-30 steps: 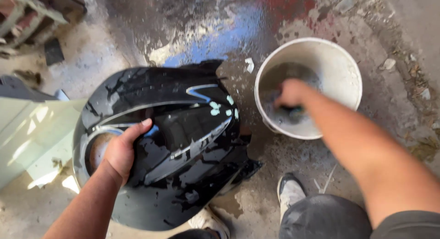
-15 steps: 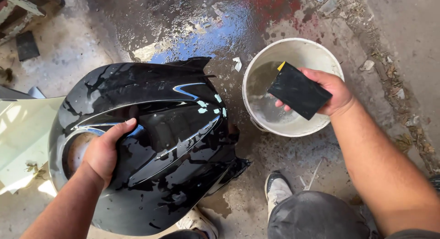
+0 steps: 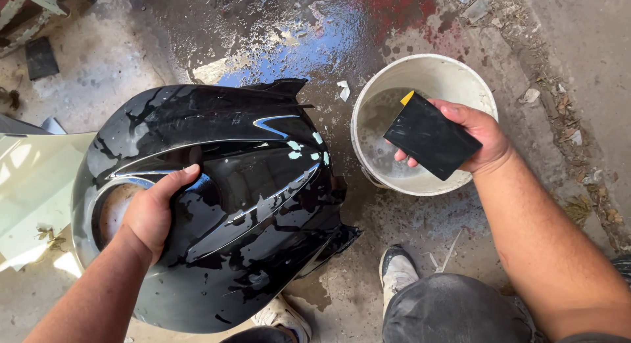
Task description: The person scrubs a black car part with a yellow sponge and a blue sanding block, repeatedly dipping the sponge into a bucket of soapy water. The person also uses a black sanding block to scrub the surface of the car part.
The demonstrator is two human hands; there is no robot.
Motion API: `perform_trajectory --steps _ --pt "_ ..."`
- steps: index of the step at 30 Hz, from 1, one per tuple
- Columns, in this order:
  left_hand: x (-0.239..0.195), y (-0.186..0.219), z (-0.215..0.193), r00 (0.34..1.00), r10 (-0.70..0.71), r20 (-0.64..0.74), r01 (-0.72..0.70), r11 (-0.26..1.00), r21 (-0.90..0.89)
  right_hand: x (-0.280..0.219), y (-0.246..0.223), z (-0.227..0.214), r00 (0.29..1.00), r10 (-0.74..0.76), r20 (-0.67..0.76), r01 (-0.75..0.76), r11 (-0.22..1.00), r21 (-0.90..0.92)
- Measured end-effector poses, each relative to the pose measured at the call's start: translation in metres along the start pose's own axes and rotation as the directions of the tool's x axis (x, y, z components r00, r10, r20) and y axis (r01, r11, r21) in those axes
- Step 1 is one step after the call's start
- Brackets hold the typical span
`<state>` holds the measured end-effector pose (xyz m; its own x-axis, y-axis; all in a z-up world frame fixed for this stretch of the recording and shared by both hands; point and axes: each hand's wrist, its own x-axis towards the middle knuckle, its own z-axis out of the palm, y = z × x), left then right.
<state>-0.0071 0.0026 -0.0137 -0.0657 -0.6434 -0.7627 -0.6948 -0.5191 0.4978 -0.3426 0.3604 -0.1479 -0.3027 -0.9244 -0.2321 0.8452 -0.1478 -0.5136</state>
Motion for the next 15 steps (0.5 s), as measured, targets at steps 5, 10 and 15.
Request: perform_trajectory --steps 5,10,15 --pt "-0.017 0.009 0.008 0.999 0.005 -0.043 -0.001 0.997 0.083 0.013 0.014 0.03 0.949 -0.112 -0.296 0.048 0.975 -0.216" --pt "-0.021 0.01 0.006 1.0 0.006 -0.029 -0.003 0.993 0.117 0.03 0.055 0.085 0.787 -0.324 -0.525 -0.029 0.831 -0.556" --pt "-0.028 0.013 0.001 0.999 0.035 0.032 -0.042 0.967 0.252 0.05 0.1 0.124 0.655 -0.329 -0.681 -0.359 0.658 -0.663"
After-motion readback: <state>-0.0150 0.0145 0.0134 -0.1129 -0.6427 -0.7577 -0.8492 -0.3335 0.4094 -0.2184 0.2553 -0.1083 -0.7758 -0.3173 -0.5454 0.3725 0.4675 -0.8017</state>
